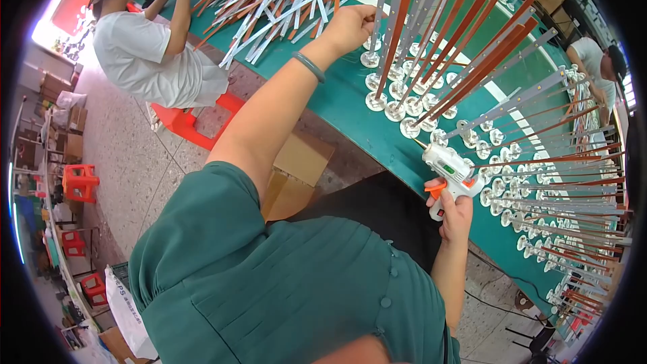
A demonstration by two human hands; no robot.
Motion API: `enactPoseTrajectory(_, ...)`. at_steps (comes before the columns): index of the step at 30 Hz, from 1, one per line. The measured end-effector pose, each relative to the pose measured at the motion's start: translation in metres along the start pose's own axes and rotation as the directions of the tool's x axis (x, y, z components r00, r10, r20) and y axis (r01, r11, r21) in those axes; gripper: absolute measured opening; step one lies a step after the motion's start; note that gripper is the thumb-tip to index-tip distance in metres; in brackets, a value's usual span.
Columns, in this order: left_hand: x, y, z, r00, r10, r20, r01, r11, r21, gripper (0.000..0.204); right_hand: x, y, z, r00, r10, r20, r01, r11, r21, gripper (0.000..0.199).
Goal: Assembling small items by gluing rods and strips to circular bases using a hot glue gun at a factory workstation.
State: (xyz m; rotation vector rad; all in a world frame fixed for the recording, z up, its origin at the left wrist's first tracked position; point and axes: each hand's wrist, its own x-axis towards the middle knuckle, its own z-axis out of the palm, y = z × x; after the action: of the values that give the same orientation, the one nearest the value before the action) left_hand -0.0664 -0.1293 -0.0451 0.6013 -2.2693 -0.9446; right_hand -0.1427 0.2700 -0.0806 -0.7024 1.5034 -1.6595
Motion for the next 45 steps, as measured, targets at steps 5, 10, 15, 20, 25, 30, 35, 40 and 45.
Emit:
enactPoseTrajectory(5,-0.003,-0.008,-0.028,0.997,0.082,-0.007,-0.082,0.996,0.023,0.035,0.001,-0.001,-0.002,1.0,-0.004,0.002,0.004,1.0,0.014,0.037)
enactPoseTrajectory(10,-0.004,-0.06,-0.089,0.893,0.212,-0.398,0.035,0.848,0.529,0.024,0.001,-0.002,-0.002,1.0,-0.004,0.011,0.004,0.999,0.037,0.037)
enactPoseTrajectory(15,-0.005,-0.074,-0.106,0.989,-0.116,-0.093,0.144,0.586,0.797,0.02,0.002,0.001,-0.002,1.0,-0.006,0.006,0.006,0.998,0.064,0.038)
enactPoseTrajectory(20,0.008,-0.06,-0.135,0.992,-0.095,0.078,0.036,0.834,0.55,0.011,0.001,0.005,-0.008,0.999,-0.004,0.033,0.002,0.998,0.059,0.04)
enactPoseTrajectory(25,-0.008,-0.028,-0.153,0.949,-0.23,0.214,0.278,0.931,-0.237,0.027,-0.001,0.004,-0.008,0.999,-0.027,0.03,0.025,0.998,0.055,0.039)
enactPoseTrajectory(30,-0.043,0.008,-0.17,0.975,-0.101,0.195,0.209,0.708,-0.675,0.035,-0.002,0.006,-0.008,0.999,-0.039,0.036,0.037,0.998,0.06,0.039)
enactPoseTrajectory(35,-0.103,0.058,-0.157,0.994,-0.111,0.004,0.108,0.96,-0.256,0.023,-0.002,0.006,-0.004,0.997,-0.071,0.044,0.066,0.993,0.097,0.042)
enactPoseTrajectory(40,-0.147,0.094,-0.072,0.973,0.215,-0.089,-0.232,0.916,-0.326,0.01,-0.003,0.006,-0.002,0.995,-0.065,0.081,0.064,0.998,0.018,0.04)
enactPoseTrajectory(45,-0.145,0.112,-0.007,0.963,0.224,0.149,-0.186,0.954,-0.235,0.011,-0.007,0.0,0.01,0.994,-0.055,0.096,0.064,0.994,-0.092,0.037)
